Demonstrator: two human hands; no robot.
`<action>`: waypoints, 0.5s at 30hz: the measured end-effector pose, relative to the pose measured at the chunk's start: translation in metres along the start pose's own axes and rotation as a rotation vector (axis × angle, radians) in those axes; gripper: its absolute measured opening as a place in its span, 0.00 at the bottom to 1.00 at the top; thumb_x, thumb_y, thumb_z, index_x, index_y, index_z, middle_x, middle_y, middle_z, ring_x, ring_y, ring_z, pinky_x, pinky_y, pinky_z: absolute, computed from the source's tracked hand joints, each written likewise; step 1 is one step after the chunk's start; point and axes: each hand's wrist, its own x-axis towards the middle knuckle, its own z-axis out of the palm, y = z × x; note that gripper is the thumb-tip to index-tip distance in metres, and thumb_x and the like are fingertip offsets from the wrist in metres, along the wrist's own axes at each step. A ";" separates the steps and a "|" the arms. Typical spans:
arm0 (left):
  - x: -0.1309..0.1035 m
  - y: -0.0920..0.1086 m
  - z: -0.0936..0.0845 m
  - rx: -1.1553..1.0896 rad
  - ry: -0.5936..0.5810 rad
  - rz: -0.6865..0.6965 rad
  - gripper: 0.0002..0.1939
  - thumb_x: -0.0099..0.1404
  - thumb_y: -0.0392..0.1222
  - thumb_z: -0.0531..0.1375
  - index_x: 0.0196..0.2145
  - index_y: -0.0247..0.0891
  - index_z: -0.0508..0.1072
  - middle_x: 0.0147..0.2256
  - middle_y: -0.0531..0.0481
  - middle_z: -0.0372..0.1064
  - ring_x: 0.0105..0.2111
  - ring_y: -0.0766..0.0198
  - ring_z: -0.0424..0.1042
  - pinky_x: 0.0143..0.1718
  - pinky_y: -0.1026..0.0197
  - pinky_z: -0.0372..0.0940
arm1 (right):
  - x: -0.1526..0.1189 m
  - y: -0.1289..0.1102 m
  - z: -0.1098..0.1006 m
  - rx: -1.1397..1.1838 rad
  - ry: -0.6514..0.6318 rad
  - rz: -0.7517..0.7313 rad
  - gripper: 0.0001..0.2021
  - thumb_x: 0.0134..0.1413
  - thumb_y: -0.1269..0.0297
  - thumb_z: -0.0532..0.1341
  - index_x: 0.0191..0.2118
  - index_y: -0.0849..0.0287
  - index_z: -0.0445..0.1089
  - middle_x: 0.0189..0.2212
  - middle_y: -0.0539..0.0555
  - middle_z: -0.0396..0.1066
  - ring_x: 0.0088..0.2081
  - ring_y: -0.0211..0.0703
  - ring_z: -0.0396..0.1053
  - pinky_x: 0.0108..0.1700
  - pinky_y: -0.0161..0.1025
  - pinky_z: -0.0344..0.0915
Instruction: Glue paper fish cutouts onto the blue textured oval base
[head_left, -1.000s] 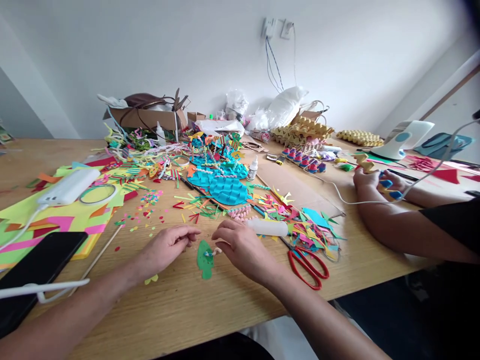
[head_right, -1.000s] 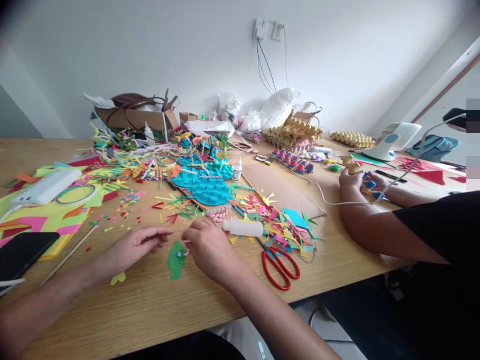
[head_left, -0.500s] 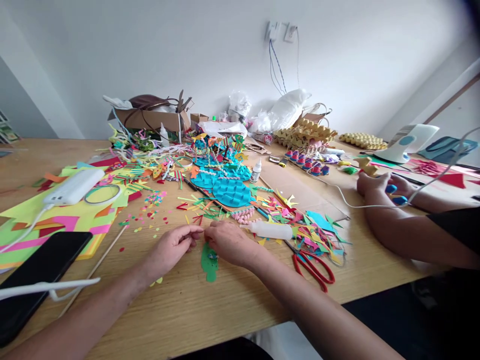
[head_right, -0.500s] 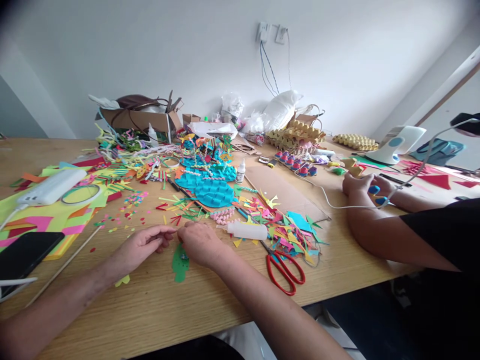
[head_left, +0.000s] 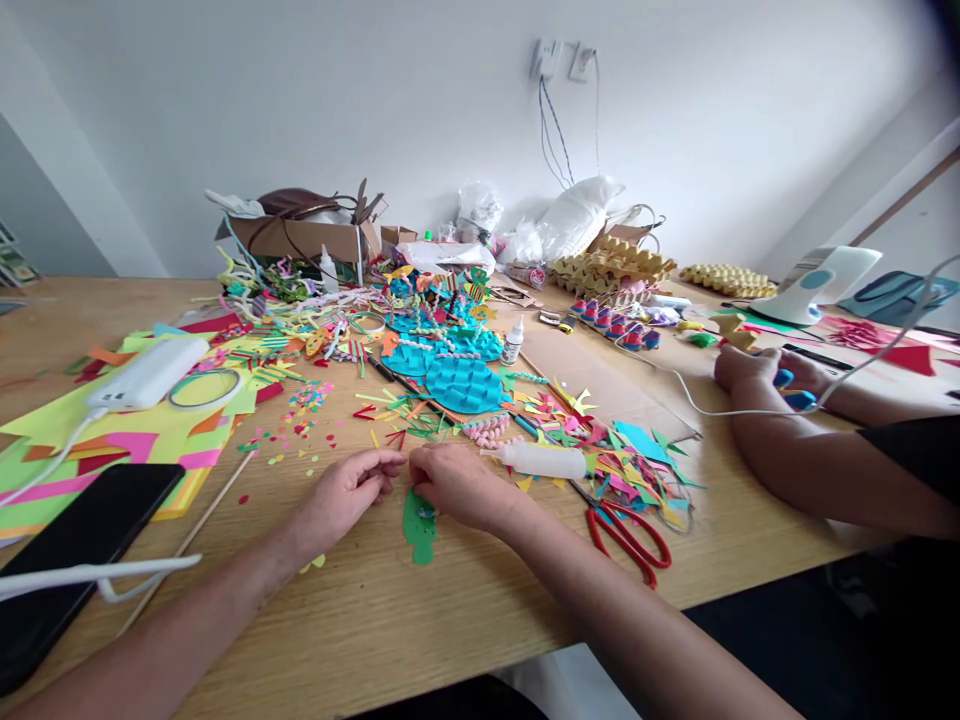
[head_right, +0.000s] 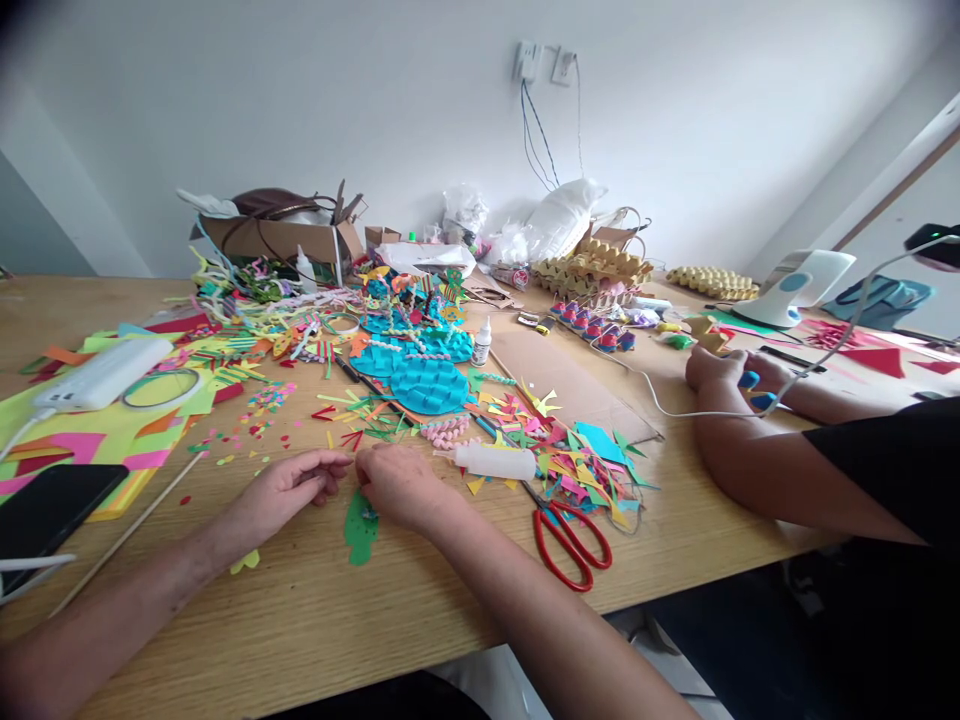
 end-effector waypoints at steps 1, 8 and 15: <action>0.001 0.001 0.000 0.013 -0.008 -0.001 0.18 0.54 0.36 0.50 0.43 0.32 0.69 0.34 0.45 0.72 0.31 0.62 0.71 0.32 0.61 0.66 | 0.000 0.001 0.000 0.019 0.002 0.004 0.06 0.44 0.74 0.57 0.30 0.60 0.69 0.29 0.52 0.71 0.31 0.38 0.66 0.28 0.32 0.53; 0.012 0.009 0.004 0.146 -0.158 0.025 0.10 0.53 0.38 0.54 0.31 0.35 0.73 0.29 0.50 0.72 0.29 0.61 0.70 0.30 0.63 0.64 | -0.002 0.005 0.003 0.124 0.051 0.017 0.05 0.43 0.76 0.57 0.29 0.60 0.67 0.24 0.48 0.67 0.25 0.33 0.62 0.24 0.29 0.50; 0.022 0.008 0.013 0.344 -0.219 0.036 0.06 0.52 0.36 0.55 0.25 0.35 0.73 0.23 0.52 0.68 0.26 0.63 0.66 0.27 0.65 0.57 | -0.020 0.009 -0.007 0.159 0.098 -0.022 0.04 0.45 0.74 0.59 0.31 0.61 0.68 0.27 0.50 0.69 0.29 0.35 0.63 0.29 0.30 0.54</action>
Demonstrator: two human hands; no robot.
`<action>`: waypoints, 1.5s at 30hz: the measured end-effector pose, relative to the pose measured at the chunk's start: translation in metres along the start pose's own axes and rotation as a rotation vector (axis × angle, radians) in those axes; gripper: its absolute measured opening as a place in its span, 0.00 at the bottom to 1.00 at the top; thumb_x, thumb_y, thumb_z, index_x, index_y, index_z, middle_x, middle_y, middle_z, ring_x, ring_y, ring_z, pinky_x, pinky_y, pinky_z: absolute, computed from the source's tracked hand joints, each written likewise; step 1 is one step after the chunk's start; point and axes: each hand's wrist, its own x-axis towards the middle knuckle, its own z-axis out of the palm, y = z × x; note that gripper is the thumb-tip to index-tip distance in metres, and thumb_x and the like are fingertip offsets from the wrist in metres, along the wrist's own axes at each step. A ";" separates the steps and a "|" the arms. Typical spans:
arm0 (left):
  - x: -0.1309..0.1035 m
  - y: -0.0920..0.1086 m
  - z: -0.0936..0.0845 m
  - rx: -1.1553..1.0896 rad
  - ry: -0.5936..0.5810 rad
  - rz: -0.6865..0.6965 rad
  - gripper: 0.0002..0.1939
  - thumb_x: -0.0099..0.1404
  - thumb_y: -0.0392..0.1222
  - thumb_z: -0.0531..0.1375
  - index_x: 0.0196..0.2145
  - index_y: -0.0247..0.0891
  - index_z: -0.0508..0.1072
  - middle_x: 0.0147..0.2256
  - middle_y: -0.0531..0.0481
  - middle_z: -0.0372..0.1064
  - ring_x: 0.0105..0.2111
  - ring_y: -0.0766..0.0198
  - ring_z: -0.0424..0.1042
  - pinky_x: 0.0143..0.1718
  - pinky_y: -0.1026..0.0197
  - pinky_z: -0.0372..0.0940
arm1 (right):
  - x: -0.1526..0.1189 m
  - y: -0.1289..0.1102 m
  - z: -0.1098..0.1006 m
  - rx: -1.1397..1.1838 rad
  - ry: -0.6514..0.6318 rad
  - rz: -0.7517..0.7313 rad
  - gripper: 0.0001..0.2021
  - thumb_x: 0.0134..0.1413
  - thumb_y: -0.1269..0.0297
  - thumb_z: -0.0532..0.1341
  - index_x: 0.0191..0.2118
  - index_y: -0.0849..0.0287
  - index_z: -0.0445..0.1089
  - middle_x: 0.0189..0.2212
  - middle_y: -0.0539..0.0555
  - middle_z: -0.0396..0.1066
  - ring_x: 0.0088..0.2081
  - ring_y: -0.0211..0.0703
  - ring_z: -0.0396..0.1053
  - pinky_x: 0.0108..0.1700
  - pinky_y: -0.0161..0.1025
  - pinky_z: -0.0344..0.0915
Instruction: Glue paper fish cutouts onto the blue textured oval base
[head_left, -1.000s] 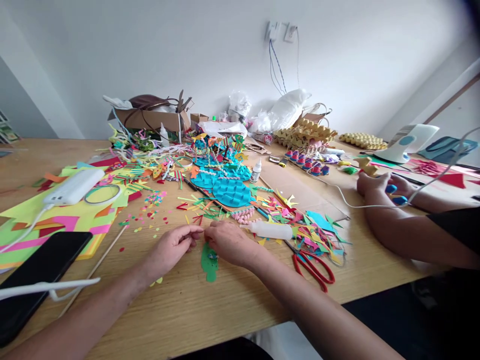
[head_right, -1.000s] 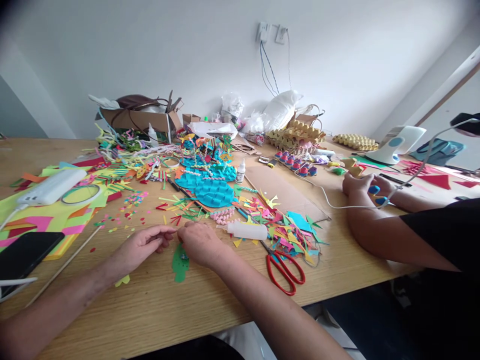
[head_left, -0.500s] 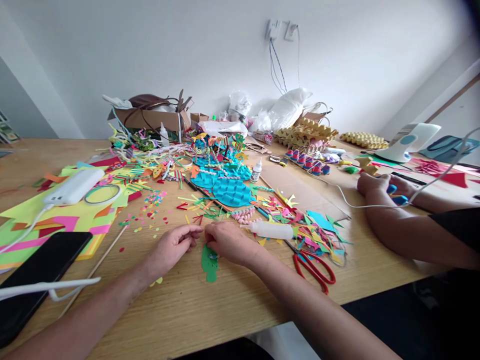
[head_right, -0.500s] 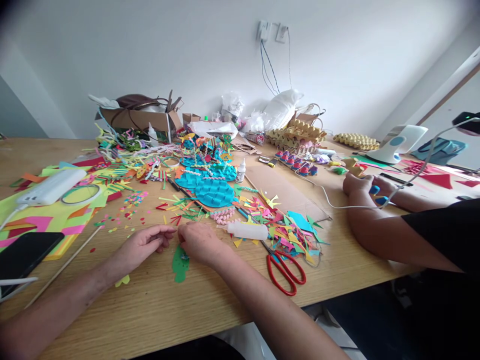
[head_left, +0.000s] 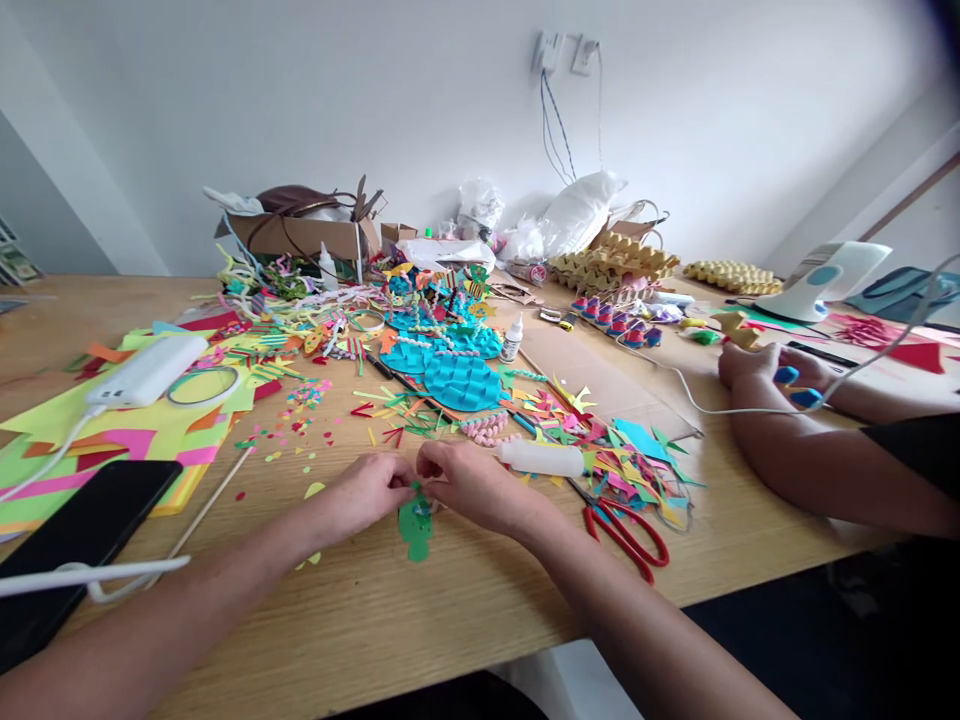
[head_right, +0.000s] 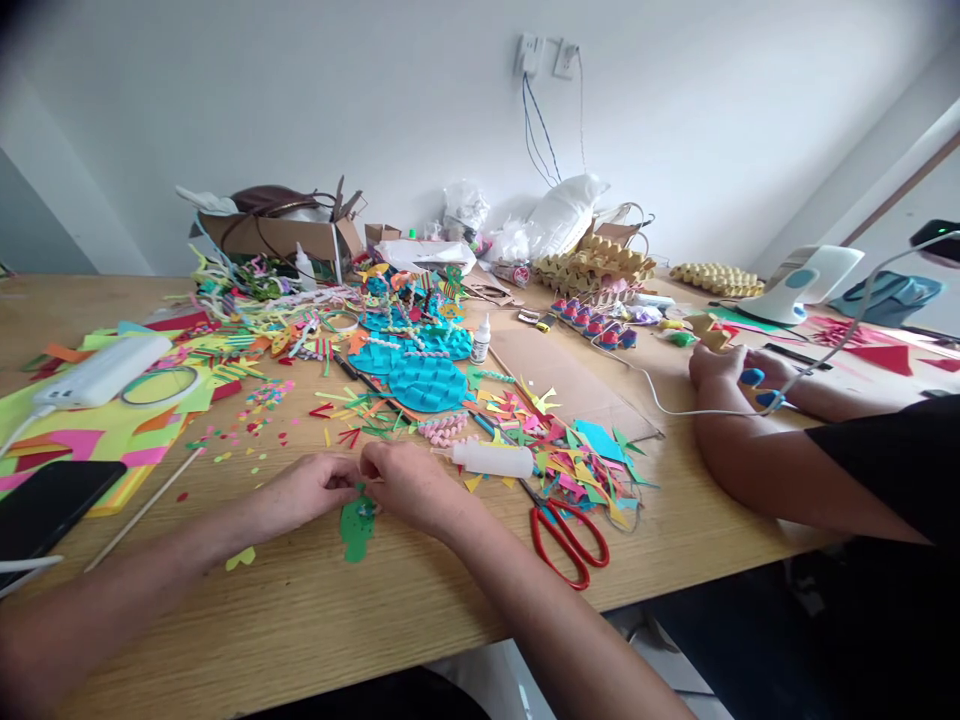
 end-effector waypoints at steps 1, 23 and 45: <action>0.000 0.001 0.000 0.022 0.003 -0.003 0.06 0.52 0.36 0.55 0.24 0.35 0.72 0.23 0.53 0.67 0.26 0.63 0.65 0.27 0.65 0.56 | -0.005 0.002 -0.002 -0.003 0.006 -0.011 0.05 0.46 0.73 0.59 0.32 0.61 0.68 0.29 0.51 0.69 0.30 0.36 0.64 0.31 0.31 0.55; -0.017 0.016 -0.007 -0.197 -0.150 -0.122 0.12 0.55 0.51 0.47 0.26 0.39 0.59 0.13 0.60 0.54 0.14 0.69 0.54 0.16 0.69 0.50 | -0.035 0.022 0.008 -0.222 0.082 -0.185 0.04 0.53 0.71 0.58 0.31 0.61 0.70 0.27 0.52 0.71 0.31 0.37 0.65 0.33 0.34 0.53; 0.002 -0.004 -0.032 0.317 0.136 0.028 0.13 0.60 0.36 0.48 0.42 0.41 0.66 0.36 0.48 0.69 0.35 0.56 0.68 0.36 0.57 0.60 | 0.019 0.018 0.006 -0.434 -0.016 -0.103 0.07 0.55 0.70 0.55 0.35 0.59 0.70 0.33 0.54 0.71 0.35 0.43 0.67 0.33 0.35 0.56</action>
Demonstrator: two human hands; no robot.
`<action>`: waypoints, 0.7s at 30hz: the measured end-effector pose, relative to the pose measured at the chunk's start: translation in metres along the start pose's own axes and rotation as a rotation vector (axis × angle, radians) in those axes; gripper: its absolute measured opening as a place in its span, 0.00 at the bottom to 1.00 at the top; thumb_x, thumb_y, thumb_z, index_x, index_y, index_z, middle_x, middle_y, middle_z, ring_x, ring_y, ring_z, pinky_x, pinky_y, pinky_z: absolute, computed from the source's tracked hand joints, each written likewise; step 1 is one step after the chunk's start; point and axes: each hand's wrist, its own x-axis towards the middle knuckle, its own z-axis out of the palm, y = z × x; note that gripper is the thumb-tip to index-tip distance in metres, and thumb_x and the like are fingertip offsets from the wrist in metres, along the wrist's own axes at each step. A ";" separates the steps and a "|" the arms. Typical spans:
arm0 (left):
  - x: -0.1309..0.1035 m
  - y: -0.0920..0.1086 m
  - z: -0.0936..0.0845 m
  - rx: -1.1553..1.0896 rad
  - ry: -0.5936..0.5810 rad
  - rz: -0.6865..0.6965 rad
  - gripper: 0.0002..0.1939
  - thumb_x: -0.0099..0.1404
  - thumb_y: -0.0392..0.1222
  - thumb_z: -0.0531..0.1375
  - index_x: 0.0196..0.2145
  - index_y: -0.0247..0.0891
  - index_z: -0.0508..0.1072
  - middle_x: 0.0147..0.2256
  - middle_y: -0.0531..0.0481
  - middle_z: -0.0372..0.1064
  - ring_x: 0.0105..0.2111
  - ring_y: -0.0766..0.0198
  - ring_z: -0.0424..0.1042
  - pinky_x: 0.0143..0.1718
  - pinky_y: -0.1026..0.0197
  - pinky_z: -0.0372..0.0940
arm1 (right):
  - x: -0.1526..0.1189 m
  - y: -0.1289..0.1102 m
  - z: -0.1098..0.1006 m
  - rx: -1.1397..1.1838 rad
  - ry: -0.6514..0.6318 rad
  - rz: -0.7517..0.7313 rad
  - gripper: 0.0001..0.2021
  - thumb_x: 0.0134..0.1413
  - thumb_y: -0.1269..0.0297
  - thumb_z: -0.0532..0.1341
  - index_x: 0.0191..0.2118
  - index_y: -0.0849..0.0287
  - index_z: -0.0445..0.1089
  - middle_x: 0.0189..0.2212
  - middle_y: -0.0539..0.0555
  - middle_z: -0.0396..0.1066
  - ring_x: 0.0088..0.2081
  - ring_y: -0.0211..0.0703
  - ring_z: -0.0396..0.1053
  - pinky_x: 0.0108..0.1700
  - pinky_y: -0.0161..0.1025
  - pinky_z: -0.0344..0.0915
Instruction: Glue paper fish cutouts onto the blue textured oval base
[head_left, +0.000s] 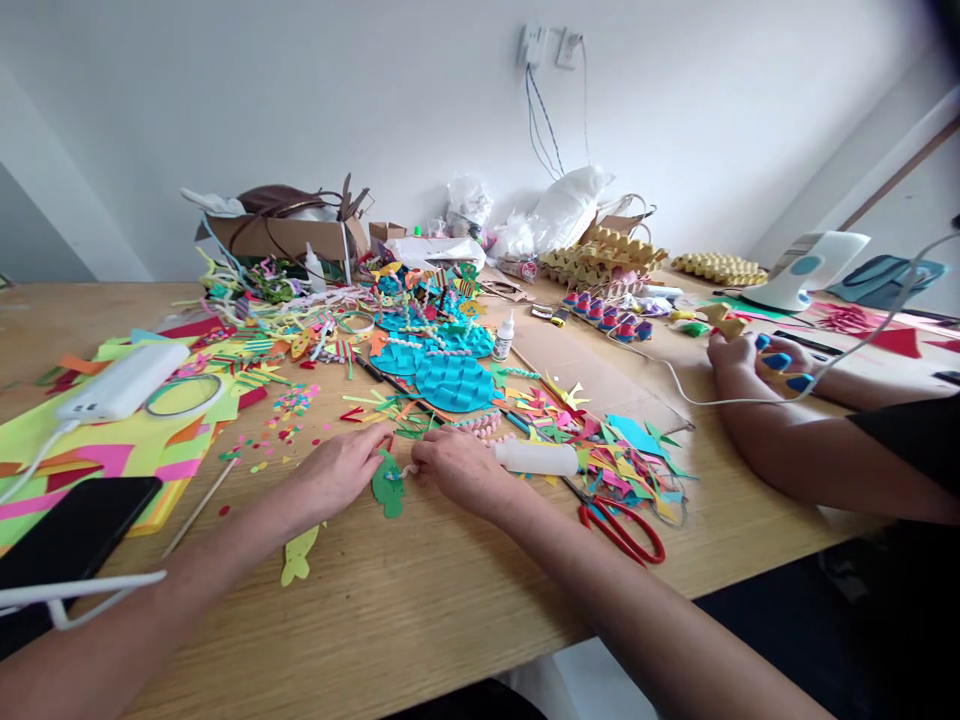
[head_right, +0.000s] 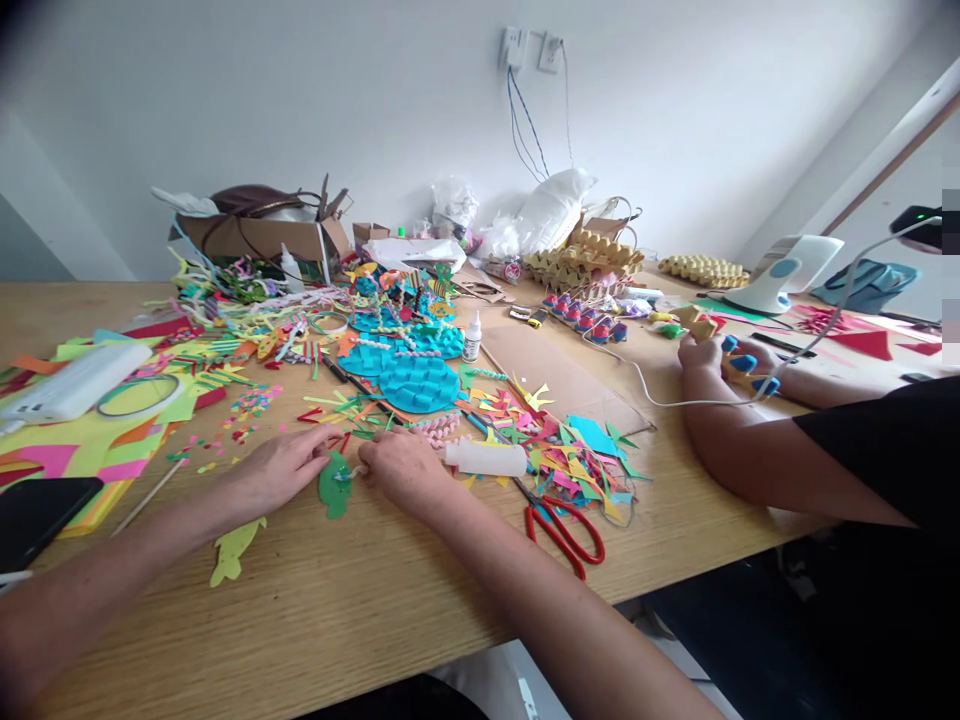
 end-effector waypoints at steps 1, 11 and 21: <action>-0.001 -0.001 0.000 0.029 0.021 0.019 0.13 0.61 0.35 0.47 0.42 0.40 0.66 0.37 0.47 0.69 0.37 0.56 0.67 0.37 0.56 0.60 | 0.001 0.000 -0.001 -0.006 0.002 0.002 0.07 0.55 0.70 0.54 0.35 0.59 0.70 0.33 0.54 0.71 0.36 0.43 0.67 0.33 0.35 0.56; -0.021 -0.008 0.014 0.182 0.091 0.312 0.11 0.60 0.28 0.49 0.34 0.37 0.70 0.36 0.46 0.69 0.40 0.58 0.66 0.44 0.56 0.61 | 0.005 -0.002 0.003 -0.033 0.036 0.017 0.06 0.53 0.70 0.55 0.34 0.59 0.69 0.33 0.54 0.71 0.36 0.45 0.67 0.32 0.36 0.55; -0.018 -0.022 0.016 0.142 0.097 0.323 0.18 0.58 0.26 0.47 0.40 0.34 0.72 0.41 0.43 0.70 0.42 0.58 0.68 0.44 0.58 0.65 | 0.000 -0.004 -0.001 -0.038 0.175 -0.037 0.06 0.55 0.70 0.54 0.33 0.57 0.69 0.33 0.52 0.67 0.38 0.43 0.63 0.34 0.36 0.54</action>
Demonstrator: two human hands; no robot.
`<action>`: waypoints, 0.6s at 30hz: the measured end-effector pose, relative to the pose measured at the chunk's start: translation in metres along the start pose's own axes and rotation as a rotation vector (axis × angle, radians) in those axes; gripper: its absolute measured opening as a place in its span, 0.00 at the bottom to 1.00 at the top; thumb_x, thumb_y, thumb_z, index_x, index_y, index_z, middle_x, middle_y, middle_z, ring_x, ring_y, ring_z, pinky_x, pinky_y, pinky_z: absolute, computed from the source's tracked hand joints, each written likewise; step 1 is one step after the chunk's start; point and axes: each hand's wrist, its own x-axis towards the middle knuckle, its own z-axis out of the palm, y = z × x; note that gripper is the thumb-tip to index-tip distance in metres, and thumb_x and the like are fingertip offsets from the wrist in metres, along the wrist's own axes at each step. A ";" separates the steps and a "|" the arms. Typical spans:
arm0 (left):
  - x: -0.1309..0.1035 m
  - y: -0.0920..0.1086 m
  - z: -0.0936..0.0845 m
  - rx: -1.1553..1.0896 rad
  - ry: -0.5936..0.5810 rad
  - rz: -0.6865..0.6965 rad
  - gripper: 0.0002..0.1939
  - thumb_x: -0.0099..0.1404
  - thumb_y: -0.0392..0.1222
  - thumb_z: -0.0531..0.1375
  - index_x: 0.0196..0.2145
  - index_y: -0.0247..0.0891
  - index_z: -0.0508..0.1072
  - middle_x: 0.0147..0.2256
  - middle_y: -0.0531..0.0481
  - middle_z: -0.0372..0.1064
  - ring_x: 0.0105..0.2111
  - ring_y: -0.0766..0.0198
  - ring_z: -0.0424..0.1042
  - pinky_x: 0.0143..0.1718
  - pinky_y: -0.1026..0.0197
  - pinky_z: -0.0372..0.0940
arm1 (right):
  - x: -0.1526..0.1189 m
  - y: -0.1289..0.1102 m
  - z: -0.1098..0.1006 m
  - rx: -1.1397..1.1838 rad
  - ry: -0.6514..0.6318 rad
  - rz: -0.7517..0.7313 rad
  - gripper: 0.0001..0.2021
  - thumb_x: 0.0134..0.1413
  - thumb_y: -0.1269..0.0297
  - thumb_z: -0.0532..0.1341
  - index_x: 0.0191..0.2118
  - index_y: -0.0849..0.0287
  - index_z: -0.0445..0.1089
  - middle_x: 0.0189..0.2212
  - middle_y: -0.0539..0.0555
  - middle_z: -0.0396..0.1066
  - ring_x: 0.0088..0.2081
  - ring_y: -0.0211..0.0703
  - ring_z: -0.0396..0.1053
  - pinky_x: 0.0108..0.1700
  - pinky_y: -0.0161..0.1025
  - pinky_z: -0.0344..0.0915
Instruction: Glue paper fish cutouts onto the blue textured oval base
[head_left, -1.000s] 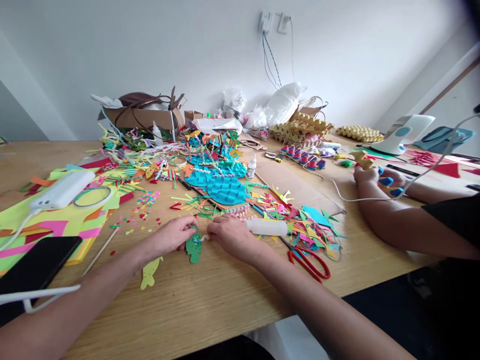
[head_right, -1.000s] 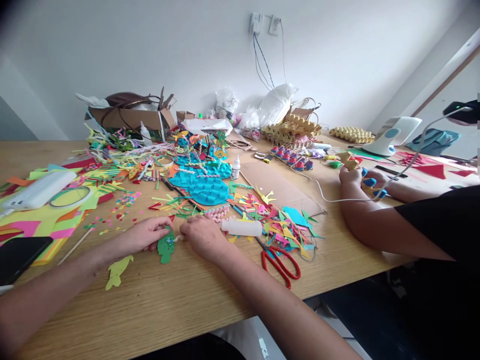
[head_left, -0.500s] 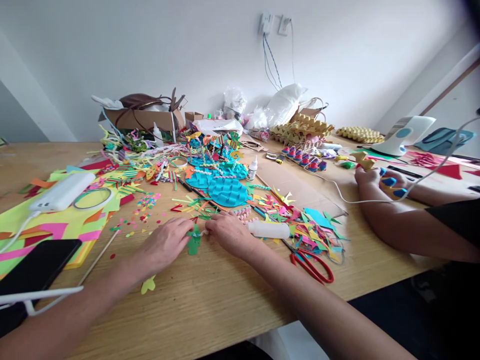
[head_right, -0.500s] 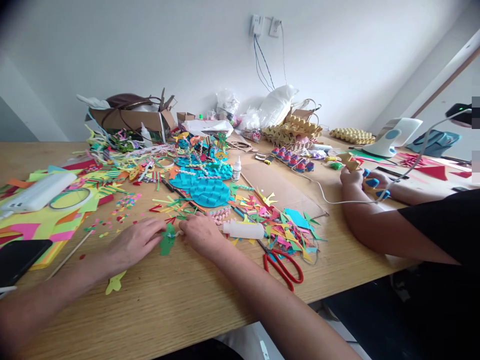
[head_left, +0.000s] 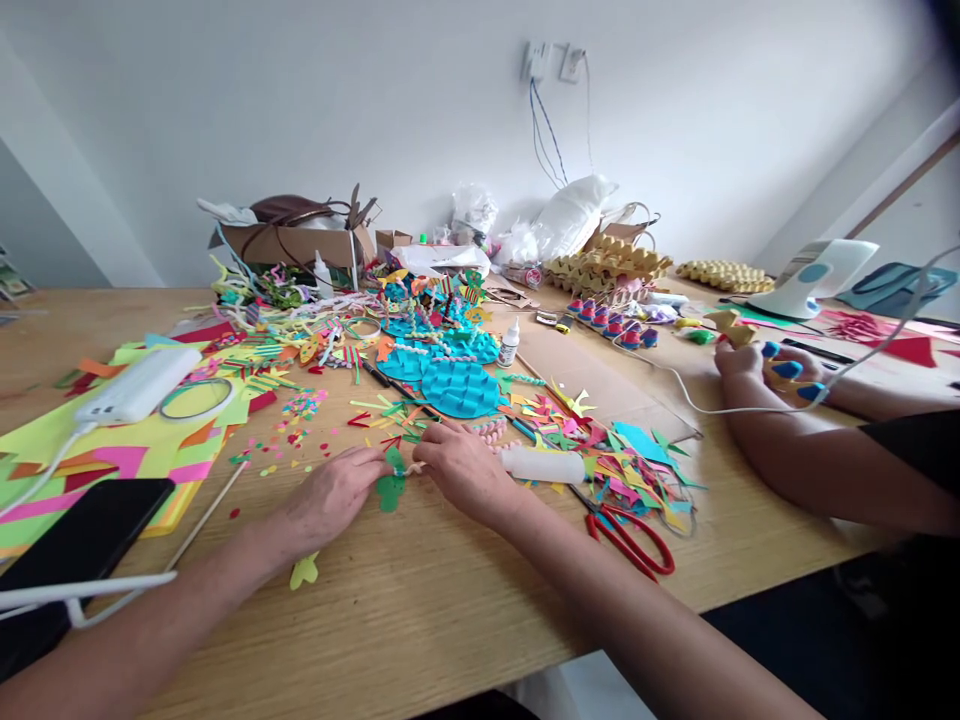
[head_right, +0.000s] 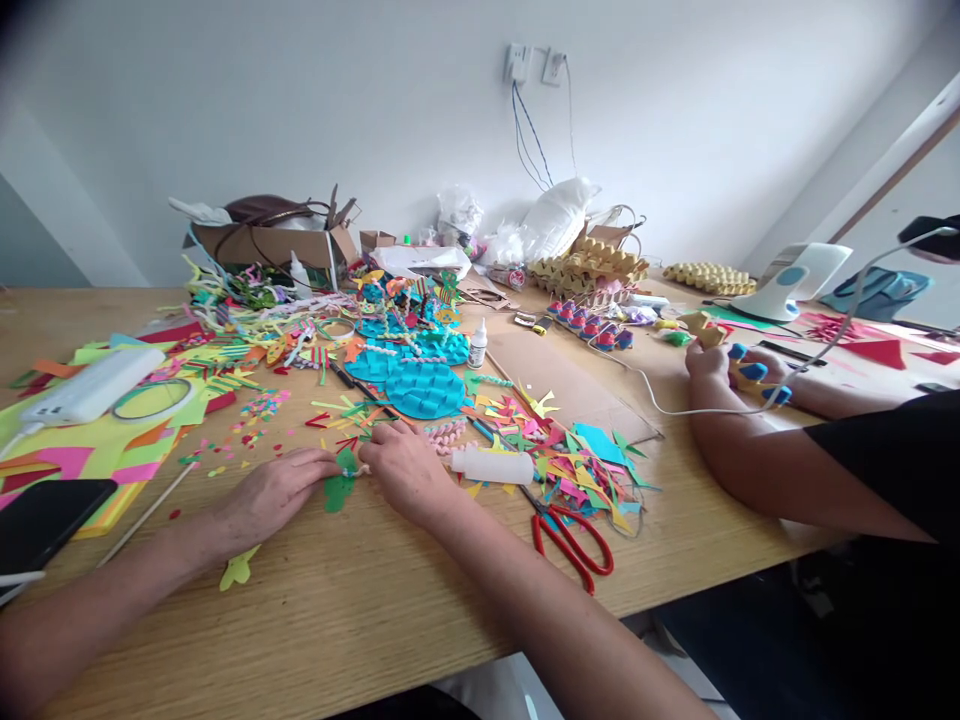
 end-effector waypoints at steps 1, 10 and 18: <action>0.000 -0.001 0.000 0.000 0.002 -0.002 0.19 0.57 0.26 0.47 0.40 0.35 0.72 0.41 0.43 0.70 0.43 0.59 0.68 0.44 0.57 0.65 | 0.000 -0.001 0.001 0.003 0.006 -0.030 0.06 0.56 0.70 0.54 0.33 0.57 0.69 0.33 0.52 0.67 0.37 0.42 0.62 0.34 0.36 0.54; 0.001 0.000 -0.001 0.011 -0.031 0.009 0.22 0.55 0.25 0.45 0.41 0.35 0.73 0.40 0.44 0.71 0.42 0.58 0.68 0.44 0.57 0.64 | -0.005 -0.006 0.009 -0.010 -0.059 -0.102 0.05 0.55 0.68 0.56 0.33 0.58 0.69 0.31 0.51 0.68 0.34 0.40 0.62 0.35 0.36 0.54; 0.001 -0.001 0.001 -0.020 -0.029 0.013 0.23 0.55 0.24 0.45 0.41 0.36 0.74 0.40 0.45 0.71 0.42 0.59 0.68 0.45 0.57 0.63 | -0.006 -0.005 0.012 -0.060 -0.043 -0.116 0.06 0.57 0.66 0.55 0.32 0.58 0.69 0.31 0.51 0.68 0.34 0.41 0.61 0.35 0.37 0.53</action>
